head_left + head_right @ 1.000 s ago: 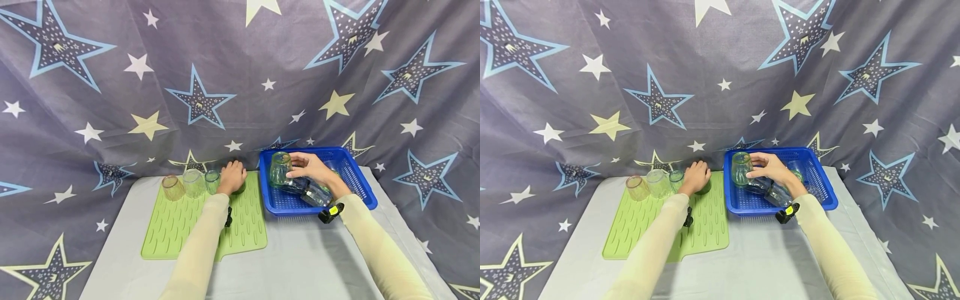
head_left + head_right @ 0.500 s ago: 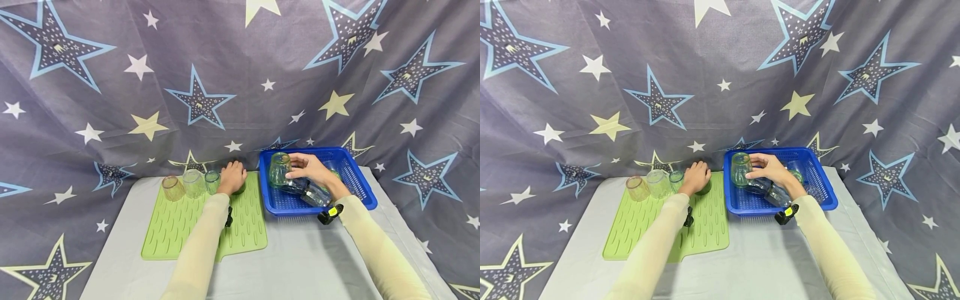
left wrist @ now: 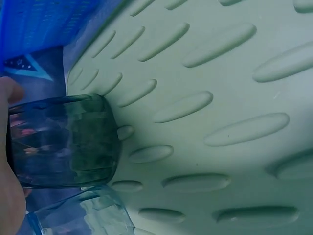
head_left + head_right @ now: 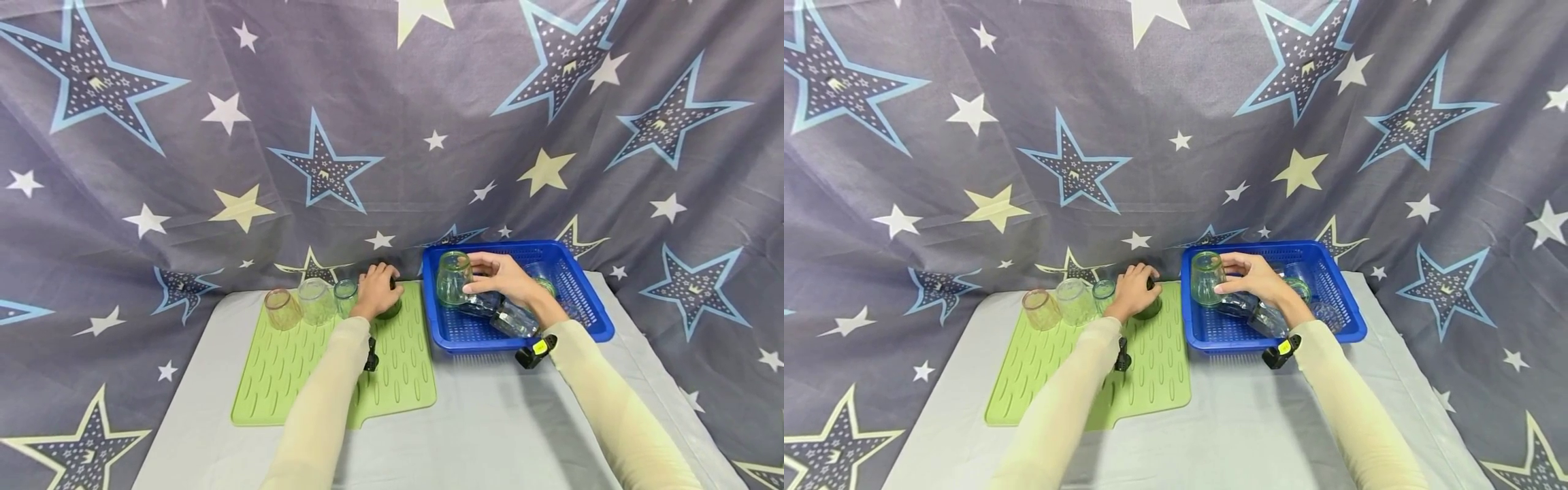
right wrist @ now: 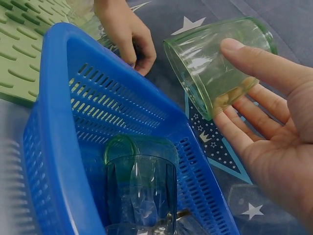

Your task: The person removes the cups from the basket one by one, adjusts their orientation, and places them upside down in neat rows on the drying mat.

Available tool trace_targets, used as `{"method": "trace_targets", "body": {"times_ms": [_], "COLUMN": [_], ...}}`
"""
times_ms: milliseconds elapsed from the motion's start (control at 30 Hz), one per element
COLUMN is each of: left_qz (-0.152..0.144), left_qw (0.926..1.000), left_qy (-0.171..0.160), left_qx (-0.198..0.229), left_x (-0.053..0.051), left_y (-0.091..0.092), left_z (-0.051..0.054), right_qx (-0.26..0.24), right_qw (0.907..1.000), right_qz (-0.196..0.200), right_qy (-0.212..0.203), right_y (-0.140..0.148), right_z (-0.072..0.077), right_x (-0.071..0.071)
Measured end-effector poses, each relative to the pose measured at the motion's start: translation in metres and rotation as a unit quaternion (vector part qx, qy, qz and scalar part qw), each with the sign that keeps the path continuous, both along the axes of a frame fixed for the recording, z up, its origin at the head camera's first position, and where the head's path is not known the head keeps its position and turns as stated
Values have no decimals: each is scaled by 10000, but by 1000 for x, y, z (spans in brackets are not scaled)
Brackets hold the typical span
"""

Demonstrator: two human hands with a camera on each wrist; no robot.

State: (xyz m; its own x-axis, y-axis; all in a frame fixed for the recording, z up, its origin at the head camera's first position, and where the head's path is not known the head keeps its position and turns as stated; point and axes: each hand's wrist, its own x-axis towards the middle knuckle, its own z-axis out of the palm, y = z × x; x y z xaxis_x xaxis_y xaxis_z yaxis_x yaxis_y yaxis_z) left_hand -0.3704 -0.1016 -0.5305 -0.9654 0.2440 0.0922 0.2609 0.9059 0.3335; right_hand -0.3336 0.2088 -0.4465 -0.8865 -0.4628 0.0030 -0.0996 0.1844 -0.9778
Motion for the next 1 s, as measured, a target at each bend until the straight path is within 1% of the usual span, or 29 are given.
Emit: {"method": "trace_targets", "body": {"times_ms": [133, 200, 267, 367, 500, 600, 700, 767, 867, 1000], "left_qz": [106, 113, 82, -51, -392, -645, -857, -975, -1136, -1267], "left_qw": [9982, 9965, 9944, 9889, 9766, 9681, 9625, 9609, 9606, 9635], "left_qy": [274, 425, 581, 822, 1165, 1335, 1335, 1304, 1298, 1291], "left_qx": [529, 708, 880, 1238, 1765, 2018, 2201, 2239, 2181, 1974], "left_x": [0, 0, 0, 2, 9, 19, 30, 37, 44, 53], "left_y": [-1, 0, 2, 8, 20, 30, 41, 48, 57, 66], "left_z": [0, 3, 10, 25, 53, 75, 94, 104, 115, 123], "right_qx": [0, 2, -1, 48, 142, 168, 217, 216, 257, 376], "right_qw": [10000, 10000, 10000, 9999, 9995, 9994, 9993, 9993, 9993, 9990], "right_qz": [-7, -24, -53, -134, -253, -284, -278, -278, -249, -174], "right_qy": [13, 27, 39, 69, 97, 109, 145, 140, 128, 168], "right_y": [-1, -1, -1, 0, 2, 0, -4, -7, -11, -16], "right_z": [1, 1, 2, 2, 2, 4, 7, 9, 11, 11], "right_x": [1, 2, 3, 4, 7, 9, 12, 14, 17, 20]}}
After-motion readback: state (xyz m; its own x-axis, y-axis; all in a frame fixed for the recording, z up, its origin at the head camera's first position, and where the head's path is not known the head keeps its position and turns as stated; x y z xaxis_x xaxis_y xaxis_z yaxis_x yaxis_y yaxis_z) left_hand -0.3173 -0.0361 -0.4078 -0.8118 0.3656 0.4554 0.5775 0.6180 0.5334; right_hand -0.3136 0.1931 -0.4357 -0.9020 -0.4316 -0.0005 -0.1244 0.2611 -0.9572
